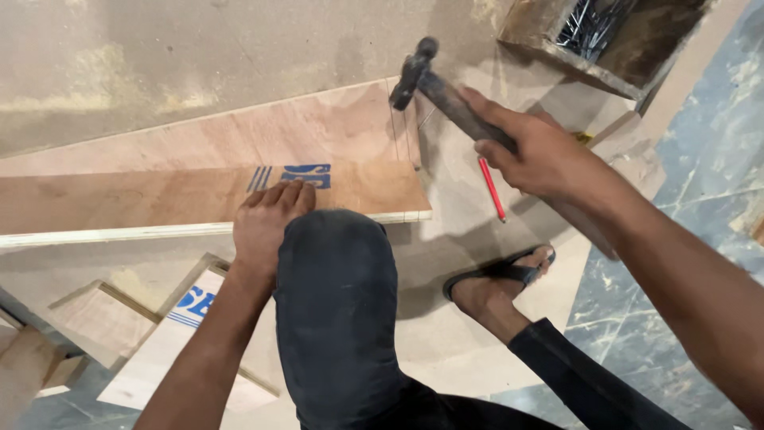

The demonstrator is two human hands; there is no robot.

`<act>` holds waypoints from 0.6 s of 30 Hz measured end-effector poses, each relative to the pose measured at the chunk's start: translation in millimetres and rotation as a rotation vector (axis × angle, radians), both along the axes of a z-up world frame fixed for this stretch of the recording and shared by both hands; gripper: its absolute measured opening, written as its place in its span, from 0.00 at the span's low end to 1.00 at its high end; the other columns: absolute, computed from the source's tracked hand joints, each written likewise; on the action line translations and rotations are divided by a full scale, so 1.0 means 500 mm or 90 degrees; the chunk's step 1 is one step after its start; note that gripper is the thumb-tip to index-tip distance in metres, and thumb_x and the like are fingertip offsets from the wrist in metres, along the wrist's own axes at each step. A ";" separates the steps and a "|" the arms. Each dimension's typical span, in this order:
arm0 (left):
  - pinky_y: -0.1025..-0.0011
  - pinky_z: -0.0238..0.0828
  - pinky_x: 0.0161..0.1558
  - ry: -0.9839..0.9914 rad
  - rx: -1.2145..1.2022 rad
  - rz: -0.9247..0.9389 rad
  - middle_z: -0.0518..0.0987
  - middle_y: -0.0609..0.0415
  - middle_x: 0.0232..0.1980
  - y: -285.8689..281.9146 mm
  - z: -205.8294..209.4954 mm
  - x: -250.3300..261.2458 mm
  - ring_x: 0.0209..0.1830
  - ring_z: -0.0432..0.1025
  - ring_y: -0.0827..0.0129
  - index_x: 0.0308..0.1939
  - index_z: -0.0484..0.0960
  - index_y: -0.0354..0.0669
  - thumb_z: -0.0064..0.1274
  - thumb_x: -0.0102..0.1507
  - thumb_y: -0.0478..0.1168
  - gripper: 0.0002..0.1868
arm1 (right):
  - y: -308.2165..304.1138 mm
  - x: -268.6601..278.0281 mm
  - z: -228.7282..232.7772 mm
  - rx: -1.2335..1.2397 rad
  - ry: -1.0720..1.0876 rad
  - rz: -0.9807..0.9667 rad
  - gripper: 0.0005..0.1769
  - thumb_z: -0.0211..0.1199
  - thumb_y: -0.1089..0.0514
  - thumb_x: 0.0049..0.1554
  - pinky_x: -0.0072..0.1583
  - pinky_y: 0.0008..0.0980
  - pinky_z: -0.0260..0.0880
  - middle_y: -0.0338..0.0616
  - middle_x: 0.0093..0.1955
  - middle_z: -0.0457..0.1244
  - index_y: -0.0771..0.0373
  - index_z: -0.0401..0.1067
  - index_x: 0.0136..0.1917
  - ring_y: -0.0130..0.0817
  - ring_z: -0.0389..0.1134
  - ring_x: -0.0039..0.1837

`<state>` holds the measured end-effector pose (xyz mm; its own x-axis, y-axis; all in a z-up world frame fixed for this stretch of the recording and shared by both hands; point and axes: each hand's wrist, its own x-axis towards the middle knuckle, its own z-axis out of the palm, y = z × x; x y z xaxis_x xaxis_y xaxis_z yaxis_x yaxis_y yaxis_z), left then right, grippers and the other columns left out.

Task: The person marks lines on wooden boards using a speed square and pencil, then positions a smaller board and hammers nails into it to join the pieces.

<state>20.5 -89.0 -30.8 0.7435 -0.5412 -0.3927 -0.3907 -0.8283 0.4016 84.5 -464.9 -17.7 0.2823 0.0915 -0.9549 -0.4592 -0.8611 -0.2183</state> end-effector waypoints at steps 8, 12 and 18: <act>0.63 0.77 0.46 -0.021 -0.008 -0.004 0.85 0.50 0.49 0.004 0.001 -0.014 0.50 0.80 0.61 0.47 0.83 0.40 0.52 0.59 0.44 0.16 | 0.029 -0.039 0.002 0.099 0.032 0.182 0.41 0.57 0.52 0.62 0.45 0.51 0.70 0.57 0.39 0.70 0.29 0.45 0.82 0.47 0.70 0.37; 0.64 0.77 0.46 -0.023 -0.013 -0.004 0.85 0.49 0.49 0.002 0.006 -0.013 0.49 0.80 0.61 0.44 0.82 0.39 0.52 0.58 0.44 0.16 | 0.030 -0.017 0.059 0.029 0.114 0.122 0.40 0.56 0.49 0.65 0.44 0.48 0.71 0.58 0.35 0.70 0.24 0.43 0.82 0.42 0.71 0.34; 0.65 0.77 0.46 -0.017 -0.002 -0.005 0.85 0.49 0.49 -0.002 0.008 -0.014 0.50 0.81 0.61 0.40 0.81 0.40 0.51 0.58 0.43 0.11 | 0.028 0.017 0.157 0.087 0.134 0.092 0.43 0.55 0.48 0.60 0.41 0.40 0.78 0.42 0.39 0.70 0.21 0.44 0.83 0.31 0.70 0.31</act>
<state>13.6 -90.1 -26.6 0.7493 -0.5480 -0.3717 -0.4078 -0.8241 0.3931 92.8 -451.2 60.6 0.0546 0.2476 -0.9673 -0.3815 -0.8901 -0.2493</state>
